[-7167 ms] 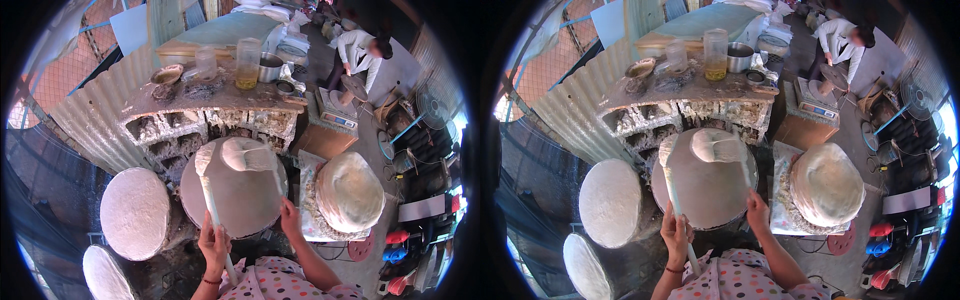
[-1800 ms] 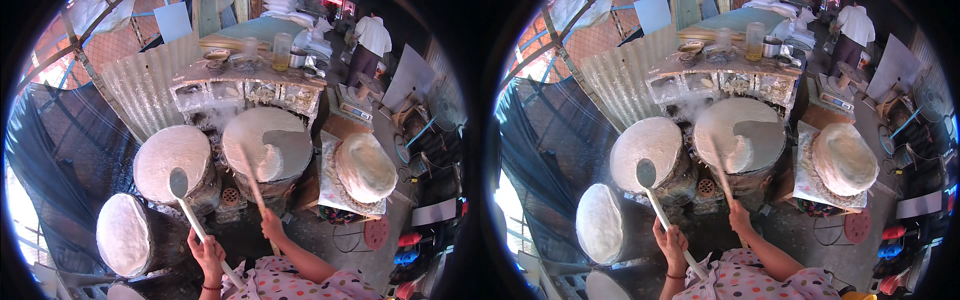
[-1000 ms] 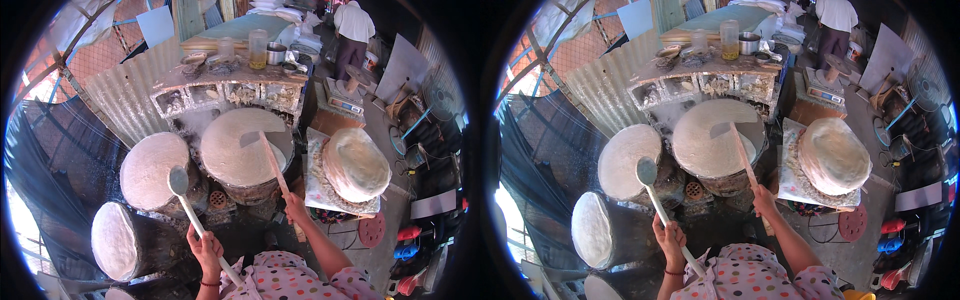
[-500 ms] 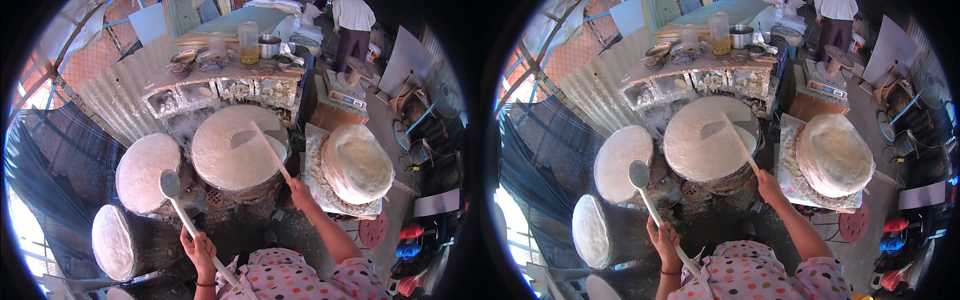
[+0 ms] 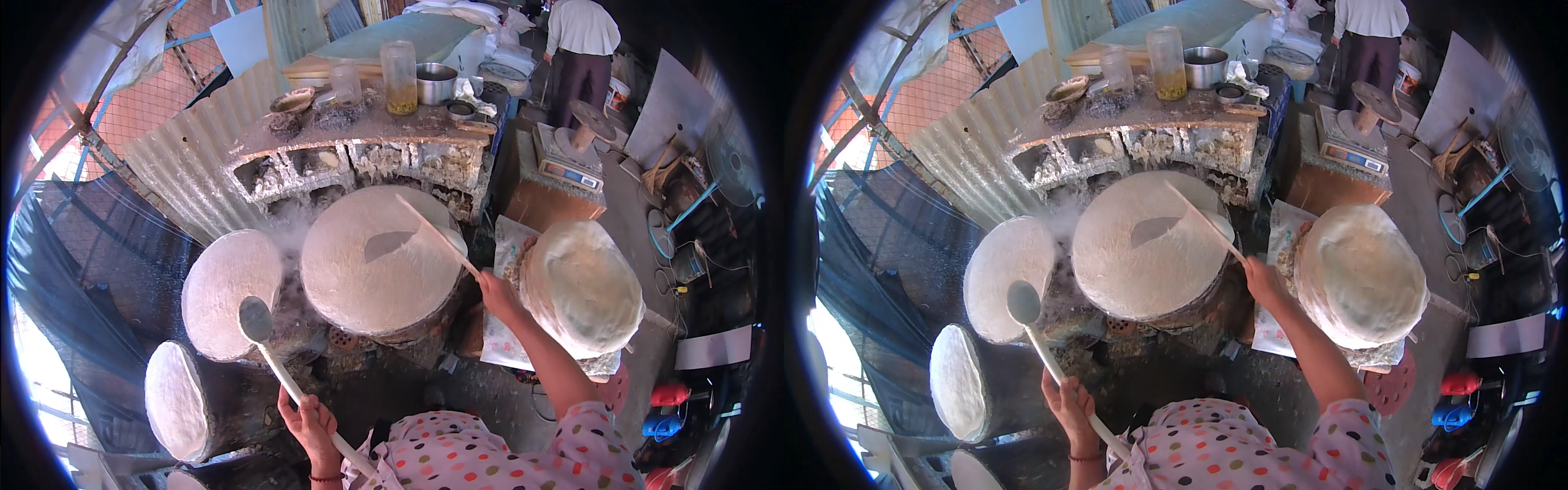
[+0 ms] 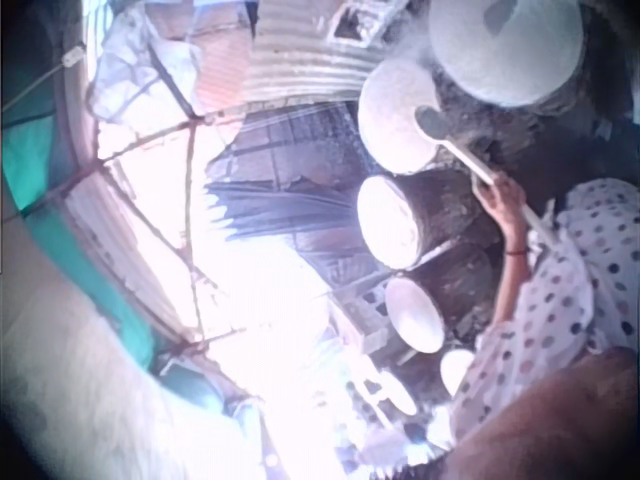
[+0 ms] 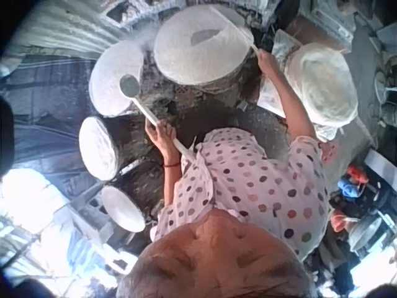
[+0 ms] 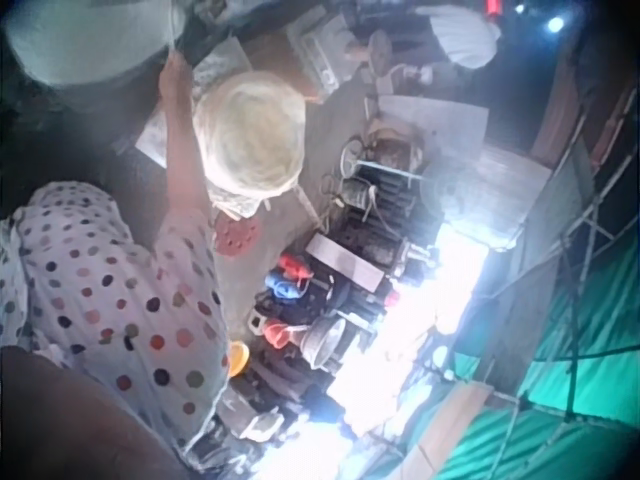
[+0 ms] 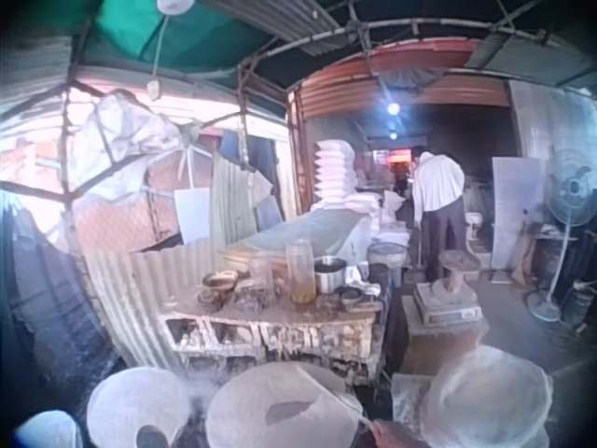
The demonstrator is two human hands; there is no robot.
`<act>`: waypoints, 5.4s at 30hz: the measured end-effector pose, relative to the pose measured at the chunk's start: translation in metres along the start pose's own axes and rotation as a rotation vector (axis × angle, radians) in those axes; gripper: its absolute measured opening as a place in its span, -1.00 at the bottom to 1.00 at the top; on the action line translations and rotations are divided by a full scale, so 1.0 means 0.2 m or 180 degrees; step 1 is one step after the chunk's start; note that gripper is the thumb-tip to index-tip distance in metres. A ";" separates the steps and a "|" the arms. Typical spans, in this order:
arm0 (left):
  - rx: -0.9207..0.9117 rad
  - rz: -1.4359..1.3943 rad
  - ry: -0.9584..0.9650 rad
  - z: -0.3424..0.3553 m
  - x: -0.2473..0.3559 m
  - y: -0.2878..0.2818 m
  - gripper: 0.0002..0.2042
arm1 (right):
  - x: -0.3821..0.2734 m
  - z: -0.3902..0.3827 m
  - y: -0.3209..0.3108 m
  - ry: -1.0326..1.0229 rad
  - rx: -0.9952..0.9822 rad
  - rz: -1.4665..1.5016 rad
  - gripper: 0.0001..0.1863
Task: The person scoops batter from a large metal basin and pours it onto several hot, round cooking surfaces. They use a wooden stick to spread the batter into thin, circular layers. The person then uses the stick to lift the cooked cakes and stack them on a nearby surface.
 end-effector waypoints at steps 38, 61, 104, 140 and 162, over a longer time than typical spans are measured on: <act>-0.0479 0.0054 -0.0021 0.03 0.02 -0.10 -0.54 | -0.66 -0.42 0.17 0.0525 0.0255 0.1225 -0.66; -0.0616 0.0367 -0.0692 0.41 -0.44 0.60 -0.55 | -0.34 -0.50 0.03 -0.0171 0.0245 0.1940 -0.56; -0.0004 -0.4297 -0.0016 -0.19 0.77 -0.91 -0.80 | -1.95 -1.04 0.53 -0.2024 -0.1586 0.1275 -0.85; 0.0074 -0.4638 -0.0682 -0.01 1.04 -0.98 -0.80 | -2.64 0.42 -0.20 -0.1063 0.0215 0.2252 -0.75; -0.0389 -0.3981 -0.2419 0.02 0.19 0.28 -0.77 | 1.46 -1.17 -0.68 0.4236 0.3272 0.1150 -0.50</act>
Point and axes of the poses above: each hand's wrist, its own z-axis towards the middle knuckle, its own y-axis out of the palm, x = y × z, the point moved 2 cm from there along z, towards the middle knuckle, and after that the axes turned 13 degrees about -z, right-handed, at the moved point
